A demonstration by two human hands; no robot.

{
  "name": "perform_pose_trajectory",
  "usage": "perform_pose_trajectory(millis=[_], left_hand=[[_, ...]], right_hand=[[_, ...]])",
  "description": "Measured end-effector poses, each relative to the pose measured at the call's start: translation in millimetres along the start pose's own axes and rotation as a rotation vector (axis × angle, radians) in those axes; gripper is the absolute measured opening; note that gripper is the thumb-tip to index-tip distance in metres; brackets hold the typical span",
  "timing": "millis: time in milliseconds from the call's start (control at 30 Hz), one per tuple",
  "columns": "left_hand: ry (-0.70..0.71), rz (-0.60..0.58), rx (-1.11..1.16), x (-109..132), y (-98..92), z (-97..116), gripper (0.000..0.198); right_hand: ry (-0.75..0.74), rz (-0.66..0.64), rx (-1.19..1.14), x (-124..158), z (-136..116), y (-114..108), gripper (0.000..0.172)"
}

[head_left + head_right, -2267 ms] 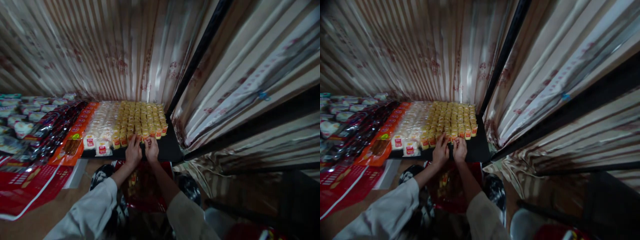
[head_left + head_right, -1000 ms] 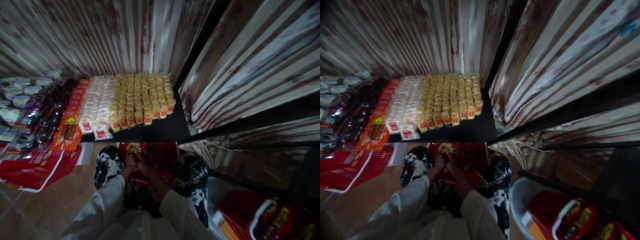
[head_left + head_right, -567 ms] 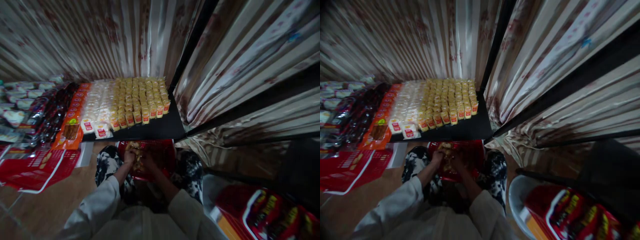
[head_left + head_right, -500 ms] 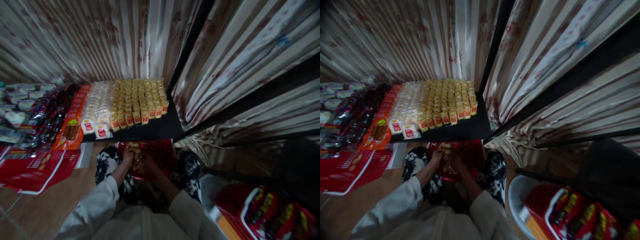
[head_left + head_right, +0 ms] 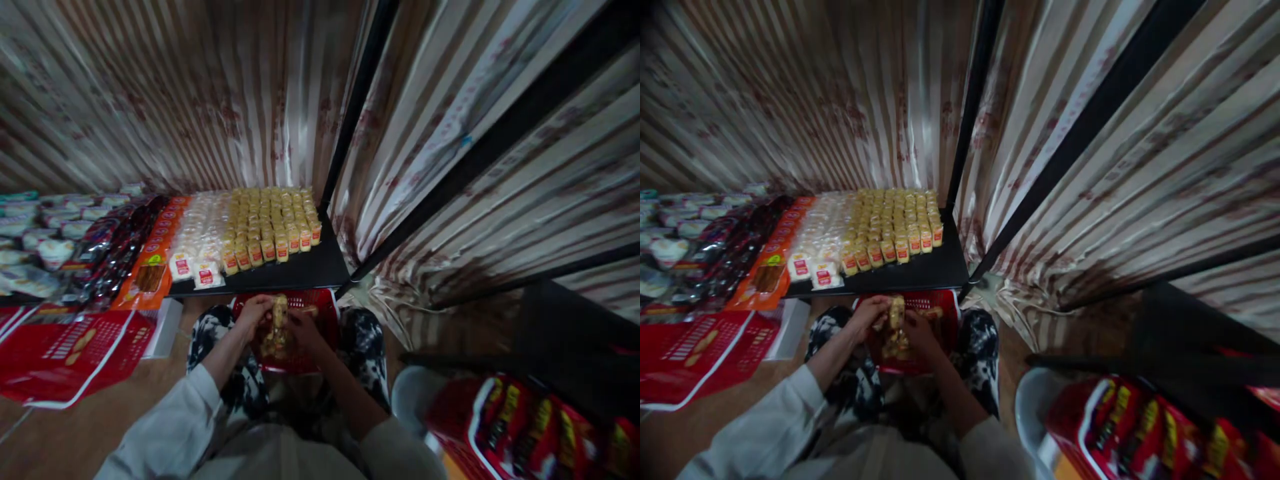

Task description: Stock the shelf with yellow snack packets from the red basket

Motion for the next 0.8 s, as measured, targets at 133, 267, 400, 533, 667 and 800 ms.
perform_pose_trajectory(millis=[133, 267, 400, 533, 667, 800], left_hand=[[0.057, -0.090, 0.020, 15, 14.4, 17, 0.023], [0.055, -0.233, 0.114, 26, 30.0, 30, 0.027], [0.092, -0.247, 0.134, 31, 43.4, 36, 0.033], [0.171, -0.153, 0.144, 30, 50.5, 37, 0.041], [0.254, -0.091, 0.141, 27, 51.2, 37, 0.056], [0.315, -0.038, 0.014, 23, 50.4, 38, 0.040]], right_hand=[[0.124, -0.114, -0.306, 14, -26, -4, 0.031], [0.222, -0.186, -0.642, 19, -52, -8, 0.017], [0.204, -0.228, -0.705, 20, -69, -11, 0.022], [0.170, -0.222, -0.577, 19, -70, -13, 0.026], [0.294, -0.026, -0.569, 14, -56, -18, 0.029], [0.216, 0.228, -0.459, 11, -48, -28, 0.034]])
Point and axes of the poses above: each hand's wrist, its own x-axis away from the middle knuckle, its own y-axis out of the palm, z = x × y, the point moved 2 cm from there along -x, towards the middle knuckle, and after that the axes turned 9 degrees about x, right-handed, at the moved point
